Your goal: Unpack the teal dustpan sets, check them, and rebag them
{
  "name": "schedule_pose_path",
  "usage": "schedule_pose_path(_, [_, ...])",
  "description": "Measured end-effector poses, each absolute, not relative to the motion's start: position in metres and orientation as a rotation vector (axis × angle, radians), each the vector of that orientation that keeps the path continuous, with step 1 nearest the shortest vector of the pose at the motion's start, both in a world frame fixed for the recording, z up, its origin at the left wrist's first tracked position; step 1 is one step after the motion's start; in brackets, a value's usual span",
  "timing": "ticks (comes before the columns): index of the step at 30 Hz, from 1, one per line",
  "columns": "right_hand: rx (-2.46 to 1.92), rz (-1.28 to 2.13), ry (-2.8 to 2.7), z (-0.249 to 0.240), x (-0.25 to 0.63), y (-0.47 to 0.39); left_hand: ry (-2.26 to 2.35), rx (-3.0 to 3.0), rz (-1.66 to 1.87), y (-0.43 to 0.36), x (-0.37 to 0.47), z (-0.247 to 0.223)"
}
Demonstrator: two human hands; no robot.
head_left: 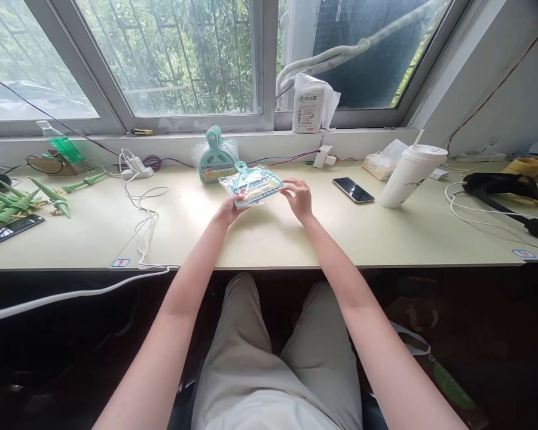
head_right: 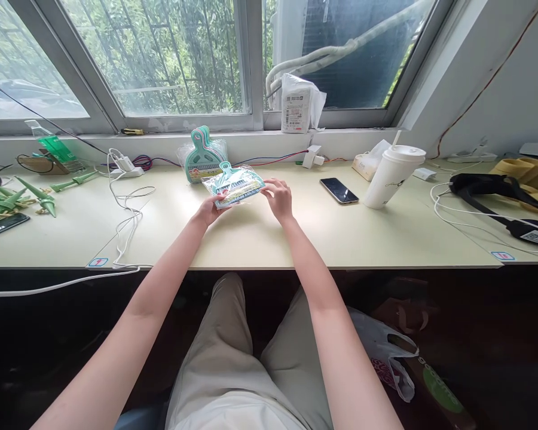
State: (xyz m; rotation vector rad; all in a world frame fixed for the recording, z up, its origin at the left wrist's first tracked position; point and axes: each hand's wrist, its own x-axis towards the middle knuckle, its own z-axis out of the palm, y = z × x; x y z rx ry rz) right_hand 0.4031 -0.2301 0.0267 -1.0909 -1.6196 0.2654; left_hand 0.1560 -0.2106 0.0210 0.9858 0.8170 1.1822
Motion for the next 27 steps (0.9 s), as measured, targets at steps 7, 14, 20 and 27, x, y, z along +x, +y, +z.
schedule_pose_path(7, [-1.042,0.397,-1.417,0.019,0.406,-0.219,0.938,1.007,0.984,-0.220,0.158,0.025])
schedule_pose_path(14, [-1.141,0.837,-1.141,0.004,0.408,-0.209,0.876,1.206,0.851,-0.218,0.159,0.018])
schedule_pose_path(20, [-0.975,1.155,-0.992,0.006,0.410,-0.207,0.736,1.235,0.781,-0.224,0.158,0.027])
schedule_pose_path(27, [-1.016,1.016,-1.006,-0.003,0.413,-0.195,0.911,1.243,0.882,-0.223,0.167,0.022])
